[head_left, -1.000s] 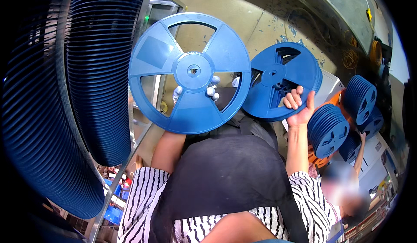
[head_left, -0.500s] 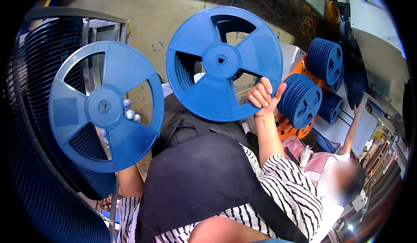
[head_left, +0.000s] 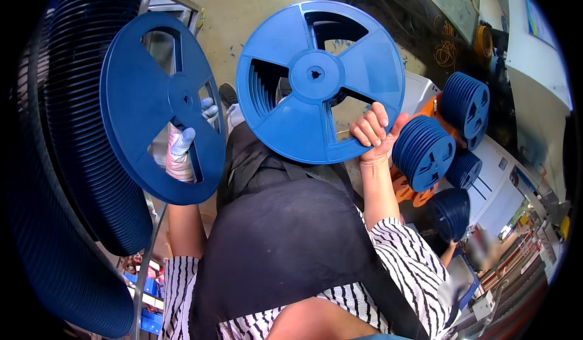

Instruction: The person repeatedly picks up blue plastic spools from a table, inspects them, and stacks them onto a metal rack. A second person is visible in the background performing similar actions.

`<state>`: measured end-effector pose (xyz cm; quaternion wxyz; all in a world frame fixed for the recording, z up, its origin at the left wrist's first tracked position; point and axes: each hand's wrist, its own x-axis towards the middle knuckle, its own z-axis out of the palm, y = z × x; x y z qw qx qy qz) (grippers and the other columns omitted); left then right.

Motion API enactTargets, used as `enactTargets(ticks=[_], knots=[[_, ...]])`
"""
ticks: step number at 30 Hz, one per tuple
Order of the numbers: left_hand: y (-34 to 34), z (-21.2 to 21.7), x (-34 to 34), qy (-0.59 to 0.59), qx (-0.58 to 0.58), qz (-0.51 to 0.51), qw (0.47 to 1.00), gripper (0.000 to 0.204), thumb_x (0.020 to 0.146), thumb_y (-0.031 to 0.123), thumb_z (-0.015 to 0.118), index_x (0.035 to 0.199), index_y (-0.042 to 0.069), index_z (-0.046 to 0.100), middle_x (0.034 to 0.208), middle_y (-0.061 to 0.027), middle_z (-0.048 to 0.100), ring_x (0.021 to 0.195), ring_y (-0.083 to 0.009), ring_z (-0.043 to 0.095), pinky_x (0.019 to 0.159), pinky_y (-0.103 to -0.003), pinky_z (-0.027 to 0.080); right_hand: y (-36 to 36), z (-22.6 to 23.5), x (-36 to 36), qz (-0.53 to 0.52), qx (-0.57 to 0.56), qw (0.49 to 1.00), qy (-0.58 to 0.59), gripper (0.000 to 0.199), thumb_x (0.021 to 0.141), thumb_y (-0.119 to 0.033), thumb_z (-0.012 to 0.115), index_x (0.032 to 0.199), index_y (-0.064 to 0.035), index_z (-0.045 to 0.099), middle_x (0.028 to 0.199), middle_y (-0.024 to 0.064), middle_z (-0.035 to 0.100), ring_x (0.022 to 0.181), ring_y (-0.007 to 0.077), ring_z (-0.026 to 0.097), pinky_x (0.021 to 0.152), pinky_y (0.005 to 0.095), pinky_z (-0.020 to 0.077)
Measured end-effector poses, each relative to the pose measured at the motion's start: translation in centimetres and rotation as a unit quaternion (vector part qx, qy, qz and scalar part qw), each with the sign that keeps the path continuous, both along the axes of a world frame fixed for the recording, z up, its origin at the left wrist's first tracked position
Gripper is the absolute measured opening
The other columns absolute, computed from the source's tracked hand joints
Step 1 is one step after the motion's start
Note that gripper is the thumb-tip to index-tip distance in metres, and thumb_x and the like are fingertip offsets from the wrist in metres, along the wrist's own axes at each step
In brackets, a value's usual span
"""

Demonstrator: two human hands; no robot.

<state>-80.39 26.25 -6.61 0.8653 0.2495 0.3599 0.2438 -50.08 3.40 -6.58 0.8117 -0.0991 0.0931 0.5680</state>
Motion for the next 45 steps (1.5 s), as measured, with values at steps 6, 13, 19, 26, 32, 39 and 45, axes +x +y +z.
enactTargets(ticks=[6,13,19,26,32,39,45], knots=[[-1.0,-0.2,0.0,0.073,0.044,0.034,0.996,0.068,0.086,0.018,0.068,0.143,0.003,0.034,0.136,-0.0196,0.047,0.125,-0.0302,0.049,0.107,-0.041,0.039,1.4,0.8,-0.1,0.037,-0.009,0.999,-0.033,0.047,0.085,-0.053,0.065,0.075,-0.0108,0.046,0.05,-0.0053,0.043,0.041,0.0045,0.04,0.041,0.0202,0.0311],[-3.8,0.9,9.1,0.177,0.056,-0.131,0.974,0.101,0.075,0.007,0.072,0.154,0.014,0.009,0.108,-0.0076,0.056,0.092,-0.018,0.054,0.084,-0.031,0.047,7.3,4.1,-6.4,0.182,-0.119,0.962,-0.165,0.055,0.085,-0.061,0.059,0.084,-0.0069,0.053,0.061,-0.0027,0.047,0.051,0.0089,0.043,0.048,0.0236,0.0325],[-3.8,-3.3,7.2,-0.262,-0.409,-0.074,0.871,0.046,0.083,0.03,0.069,0.117,0.002,0.053,0.109,-0.0112,0.059,0.098,-0.0236,0.059,0.089,-0.034,0.049,10.9,7.6,-6.7,0.273,-0.297,0.857,-0.321,0.042,0.085,-0.027,0.069,0.11,0.005,0.057,0.094,0.014,0.068,0.087,0.0206,0.066,0.085,0.0314,0.0502],[-3.0,-0.3,3.7,-0.201,-0.28,0.018,0.938,0.08,0.072,0.038,0.074,0.133,-0.002,0.041,0.12,-0.0172,0.055,0.12,-0.0329,0.051,0.11,-0.047,0.038,6.1,2.5,-0.2,0.081,-0.453,0.86,-0.219,0.043,0.091,-0.032,0.064,0.111,0.0051,0.056,0.095,0.0171,0.067,0.079,0.0221,0.067,0.071,0.0333,0.0569],[-2.3,0.8,3.9,-0.23,-0.296,0.072,0.924,0.086,0.073,0.041,0.076,0.137,-0.001,0.037,0.116,-0.0147,0.053,0.113,-0.0305,0.053,0.113,-0.048,0.034,3.9,0.7,0.5,0.026,-0.489,0.848,-0.201,0.035,0.092,-0.031,0.062,0.104,0.0024,0.059,0.093,0.0158,0.066,0.077,0.0222,0.067,0.07,0.033,0.0566],[-2.9,-1.1,3.5,-0.322,-0.305,0.043,0.895,0.08,0.074,0.045,0.075,0.131,0.0,0.043,0.116,-0.0153,0.053,0.115,-0.0328,0.051,0.105,-0.049,0.043,1.6,0.3,1.7,0.071,-0.517,0.81,-0.268,0.044,0.092,-0.031,0.062,0.116,0.0051,0.057,0.1,0.0157,0.067,0.09,0.024,0.067,0.08,0.0348,0.0549],[-3.9,-1.4,2.4,-0.252,-0.265,0.045,0.93,0.086,0.071,0.047,0.076,0.134,0.001,0.041,0.113,-0.0156,0.056,0.112,-0.0345,0.054,0.099,-0.05,0.047,1.3,0.2,1.5,-0.011,-0.484,0.853,-0.198,0.04,0.092,-0.03,0.063,0.113,0.0041,0.059,0.094,0.0143,0.068,0.082,0.0231,0.068,0.076,0.0345,0.0561]])
